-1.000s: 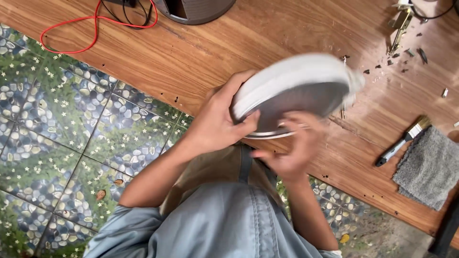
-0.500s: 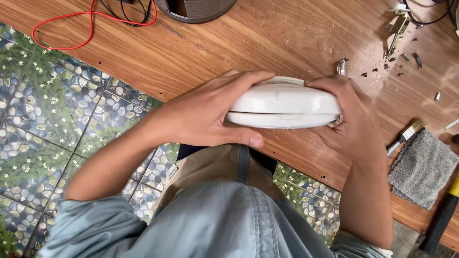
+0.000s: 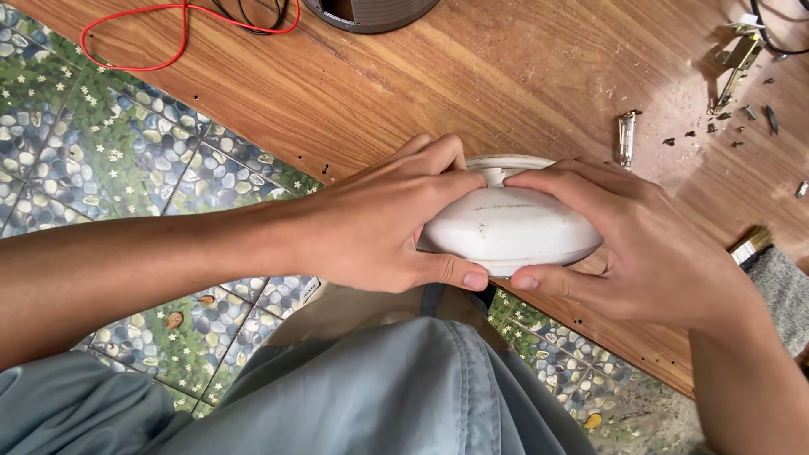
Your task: The person disassembles a white circular appliance lid by unscrewing fasteners with a screwdriver, then uses a hammer to tap the lid and separate its components. The person handles the lid and internal parts on a wooden workbench.
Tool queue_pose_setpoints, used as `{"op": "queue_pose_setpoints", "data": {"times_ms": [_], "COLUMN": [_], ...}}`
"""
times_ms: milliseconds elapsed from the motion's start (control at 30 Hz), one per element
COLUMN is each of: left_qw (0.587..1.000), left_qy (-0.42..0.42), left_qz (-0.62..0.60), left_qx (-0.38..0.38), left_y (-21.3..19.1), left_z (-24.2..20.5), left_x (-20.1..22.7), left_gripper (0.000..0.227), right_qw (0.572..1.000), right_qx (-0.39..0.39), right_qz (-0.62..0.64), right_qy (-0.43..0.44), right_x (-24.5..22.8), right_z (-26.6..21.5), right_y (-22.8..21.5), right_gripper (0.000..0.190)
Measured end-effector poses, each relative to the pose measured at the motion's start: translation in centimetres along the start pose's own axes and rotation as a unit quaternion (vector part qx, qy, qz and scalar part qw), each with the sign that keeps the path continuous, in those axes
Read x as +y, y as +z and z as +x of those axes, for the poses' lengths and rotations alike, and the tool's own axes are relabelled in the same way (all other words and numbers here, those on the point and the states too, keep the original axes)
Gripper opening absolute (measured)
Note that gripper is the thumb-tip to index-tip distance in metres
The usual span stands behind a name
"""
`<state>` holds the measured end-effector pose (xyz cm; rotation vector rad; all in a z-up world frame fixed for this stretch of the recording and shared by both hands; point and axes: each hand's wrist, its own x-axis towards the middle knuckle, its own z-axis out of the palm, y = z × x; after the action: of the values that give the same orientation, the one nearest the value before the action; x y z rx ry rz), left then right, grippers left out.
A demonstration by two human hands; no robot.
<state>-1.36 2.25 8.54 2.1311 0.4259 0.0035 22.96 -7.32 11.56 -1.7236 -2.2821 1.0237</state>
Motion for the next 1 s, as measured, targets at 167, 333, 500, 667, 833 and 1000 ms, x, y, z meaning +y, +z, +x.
{"op": "queue_pose_setpoints", "data": {"times_ms": [167, 333, 500, 667, 833, 1000], "left_qw": [0.999, 0.990, 0.986, 0.959, 0.952, 0.955], "left_qy": [0.003, 0.047, 0.064, 0.126, 0.206, 0.197], "left_qz": [0.053, 0.115, 0.136, 0.209, 0.115, 0.004], "left_qx": [0.010, 0.061, 0.075, 0.141, 0.197, 0.219], "left_y": [0.8, 2.0, 2.6, 2.8, 2.9, 2.6], "left_z": [-0.6, -0.7, -0.5, -0.1, 0.9, 1.8], "left_x": [-0.1, -1.8, -2.5, -3.1, -4.6, -3.6], "left_gripper": [0.077, 0.070, 0.066, 0.071, 0.073, 0.067], "right_qw": [0.995, 0.974, 0.948, 0.918, 0.939, 0.942], "right_qx": [0.052, 0.122, 0.176, 0.208, 0.244, 0.268], "right_qz": [-0.063, -0.167, -0.222, -0.277, -0.120, -0.086], "right_qy": [-0.050, -0.097, -0.144, -0.193, -0.211, -0.182], "right_x": [-1.0, -0.1, 1.1, 4.4, 4.3, 4.8], "right_z": [-0.3, -0.3, -0.3, -0.5, -0.6, -1.1], "right_y": [1.0, 3.2, 4.3, 5.1, 4.2, 5.2], "right_gripper": [0.078, 0.074, 0.074, 0.091, 0.080, 0.083]}}
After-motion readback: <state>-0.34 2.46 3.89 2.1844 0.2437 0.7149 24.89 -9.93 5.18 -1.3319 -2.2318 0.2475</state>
